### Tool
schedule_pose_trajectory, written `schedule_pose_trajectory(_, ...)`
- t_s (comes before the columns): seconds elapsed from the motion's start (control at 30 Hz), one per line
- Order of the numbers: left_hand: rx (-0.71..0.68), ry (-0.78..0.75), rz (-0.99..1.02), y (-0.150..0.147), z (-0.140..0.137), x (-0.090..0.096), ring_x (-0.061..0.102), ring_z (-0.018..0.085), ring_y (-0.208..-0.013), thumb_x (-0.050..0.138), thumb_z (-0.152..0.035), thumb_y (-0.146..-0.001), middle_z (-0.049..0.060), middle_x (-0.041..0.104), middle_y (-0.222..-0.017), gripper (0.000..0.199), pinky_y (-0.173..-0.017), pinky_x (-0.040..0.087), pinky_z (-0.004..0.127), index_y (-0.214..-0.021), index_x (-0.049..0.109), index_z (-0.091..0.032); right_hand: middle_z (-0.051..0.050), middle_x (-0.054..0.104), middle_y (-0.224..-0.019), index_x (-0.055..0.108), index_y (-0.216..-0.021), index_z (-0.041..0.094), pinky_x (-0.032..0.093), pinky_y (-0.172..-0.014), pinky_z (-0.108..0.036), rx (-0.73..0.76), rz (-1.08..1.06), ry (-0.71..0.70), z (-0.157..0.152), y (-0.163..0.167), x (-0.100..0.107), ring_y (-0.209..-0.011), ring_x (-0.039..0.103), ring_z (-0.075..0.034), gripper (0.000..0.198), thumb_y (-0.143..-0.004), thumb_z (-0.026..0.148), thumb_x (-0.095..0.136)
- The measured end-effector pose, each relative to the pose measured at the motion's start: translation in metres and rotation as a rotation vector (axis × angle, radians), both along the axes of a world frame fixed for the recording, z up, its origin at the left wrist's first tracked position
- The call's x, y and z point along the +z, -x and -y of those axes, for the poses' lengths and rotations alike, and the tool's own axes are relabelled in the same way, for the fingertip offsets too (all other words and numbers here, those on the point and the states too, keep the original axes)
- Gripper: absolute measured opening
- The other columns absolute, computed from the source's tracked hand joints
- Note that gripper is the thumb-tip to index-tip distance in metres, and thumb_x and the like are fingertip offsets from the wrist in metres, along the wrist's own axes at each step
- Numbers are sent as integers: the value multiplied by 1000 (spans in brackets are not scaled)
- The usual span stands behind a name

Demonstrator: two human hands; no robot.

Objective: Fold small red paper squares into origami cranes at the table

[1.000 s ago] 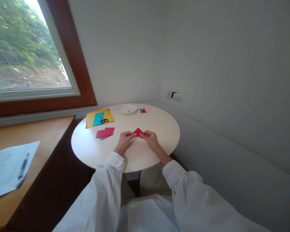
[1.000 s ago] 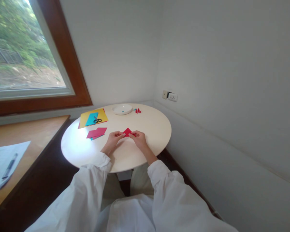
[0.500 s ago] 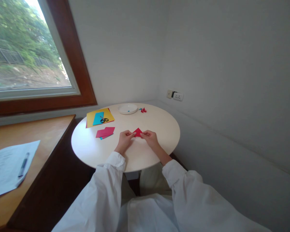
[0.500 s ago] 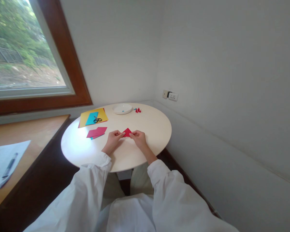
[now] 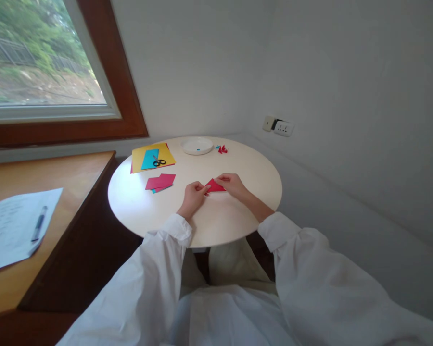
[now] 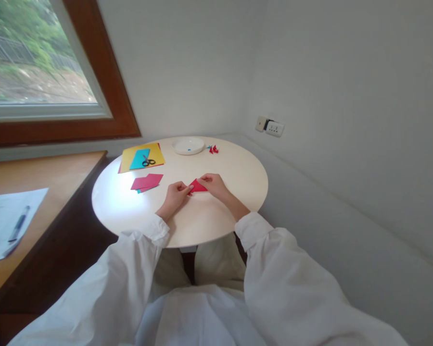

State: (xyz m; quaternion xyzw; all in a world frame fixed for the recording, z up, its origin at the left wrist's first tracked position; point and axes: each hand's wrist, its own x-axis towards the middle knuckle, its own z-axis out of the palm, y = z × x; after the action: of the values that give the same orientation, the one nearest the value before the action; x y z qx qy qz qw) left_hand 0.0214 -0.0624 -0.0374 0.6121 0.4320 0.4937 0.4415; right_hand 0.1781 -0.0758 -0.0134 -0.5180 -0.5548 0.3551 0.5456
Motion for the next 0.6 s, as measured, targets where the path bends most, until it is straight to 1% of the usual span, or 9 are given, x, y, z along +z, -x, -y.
schedule_pose_trajectory(0.1,18,12,-39,-3,-2,-1,50,12,-46,70,-38,-63,2,59,-47,31,-48,34,24,-49,51,-17,0,66,-57,67,-59,16,44,-60,-27,29,48,26,-9,-5,7,-57,56,-13,12,-58,27,71)
schedule_pose_trajectory(0.2,40,17,-68,-5,-6,-1,49,12,-45,67,-36,-66,1,58,-46,29,-47,33,24,-50,52,-17,-3,68,-61,70,-61,15,45,-61,-27,65,75,45,-17,-10,11,-60,58,-14,13,-61,28,69)
schedule_pose_trajectory(0.3,73,6,-97,-7,-10,0,47,11,-45,67,-37,-67,0,56,-46,30,-47,32,24,-50,52,-17,-4,70,-65,71,-64,15,46,-65,-28,99,87,54,-22,-15,11,-63,60,-14,16,-63,30,69)
schedule_pose_trajectory(0.43,109,-20,-144,-8,-14,1,45,11,-47,65,-38,-68,0,54,-46,31,-49,30,24,-49,53,-17,-4,71,-69,72,-68,15,47,-65,-29,182,121,76,-29,-21,8,-64,62,-16,18,-60,32,71)
schedule_pose_trajectory(0.53,117,-18,-191,-10,-15,1,42,11,-47,65,-34,-68,-1,52,-45,29,-49,27,25,-48,52,-18,-3,70,-64,70,-64,16,46,-61,-28,190,172,83,-34,-24,8,-62,60,-16,15,-58,29,71)
schedule_pose_trajectory(0.6,108,3,-228,-11,-13,2,40,11,-47,64,-31,-69,-1,52,-45,28,-49,26,26,-47,53,-18,-2,69,-64,69,-63,16,45,-59,-27,229,204,107,-36,-26,10,-61,59,-15,11,-60,27,68)
